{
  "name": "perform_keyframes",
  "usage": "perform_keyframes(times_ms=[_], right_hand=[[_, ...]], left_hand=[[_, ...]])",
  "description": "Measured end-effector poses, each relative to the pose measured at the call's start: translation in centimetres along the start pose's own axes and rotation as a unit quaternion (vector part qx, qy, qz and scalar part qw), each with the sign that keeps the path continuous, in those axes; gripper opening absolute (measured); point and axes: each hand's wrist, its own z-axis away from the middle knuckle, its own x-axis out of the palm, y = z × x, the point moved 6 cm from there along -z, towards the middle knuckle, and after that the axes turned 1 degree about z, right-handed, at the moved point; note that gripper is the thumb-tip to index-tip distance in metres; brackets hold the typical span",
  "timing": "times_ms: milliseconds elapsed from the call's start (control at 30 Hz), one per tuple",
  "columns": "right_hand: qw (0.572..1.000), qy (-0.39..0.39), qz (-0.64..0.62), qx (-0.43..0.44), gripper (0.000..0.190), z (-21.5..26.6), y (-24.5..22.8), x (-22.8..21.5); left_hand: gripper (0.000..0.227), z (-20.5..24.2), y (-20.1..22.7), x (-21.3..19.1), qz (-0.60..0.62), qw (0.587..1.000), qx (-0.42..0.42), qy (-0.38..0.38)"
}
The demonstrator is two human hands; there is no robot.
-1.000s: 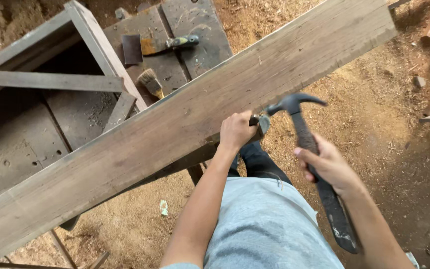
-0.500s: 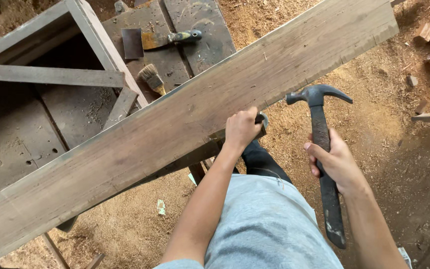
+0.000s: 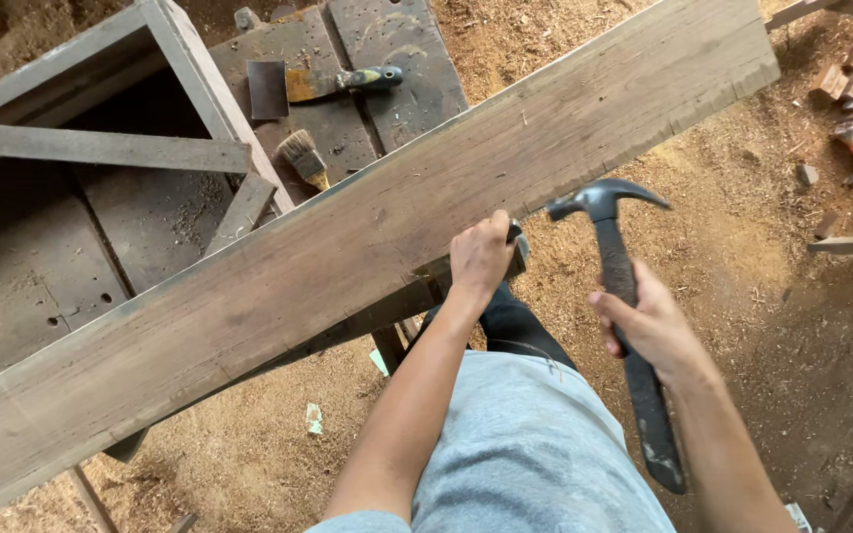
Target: The person hammers nails into a wooden board using a hammer.
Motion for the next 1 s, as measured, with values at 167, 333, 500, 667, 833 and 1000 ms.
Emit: perform_keyframes(times_ms=[167, 333, 500, 667, 833, 1000], right_hand=[[0.997, -0.065, 0.001, -0.049, 0.026, -0.3, 1.4, 1.3], [0.997, -0.021, -0.047, -0.061, 0.025, -1.0, 1.9, -0.5], [0.995, -0.080, -0.026, -0.054, 0.024, -0.8, 1.4, 1.2], [0.994, -0.008, -0.073, -0.078, 0.025, -0.2, -0.3, -1.5], [0.999, -0.041, -0.016, -0.016, 0.026, -1.0, 0.0, 0.1], [0.997, -0.063, -0.030, -0.038, 0.026, -0.5, 0.7, -0.3]], left_hand=[[0.021, 0.1, 0.0, -0.2, -0.008, 1.000, 0.005, 0.016], [0.023, -0.1, 0.3, -0.3, 0.005, 1.000, 0.002, 0.028], [0.023, 0.3, 0.3, -0.5, -0.009, 1.000, -0.001, 0.025], [0.023, 0.7, -0.1, 0.0, -0.004, 0.999, -0.009, 0.034], [0.019, 0.3, 0.0, -0.1, -0.016, 0.999, -0.001, 0.044], [0.024, 1.7, 0.8, -2.4, 0.036, 0.996, 0.063, 0.052]])
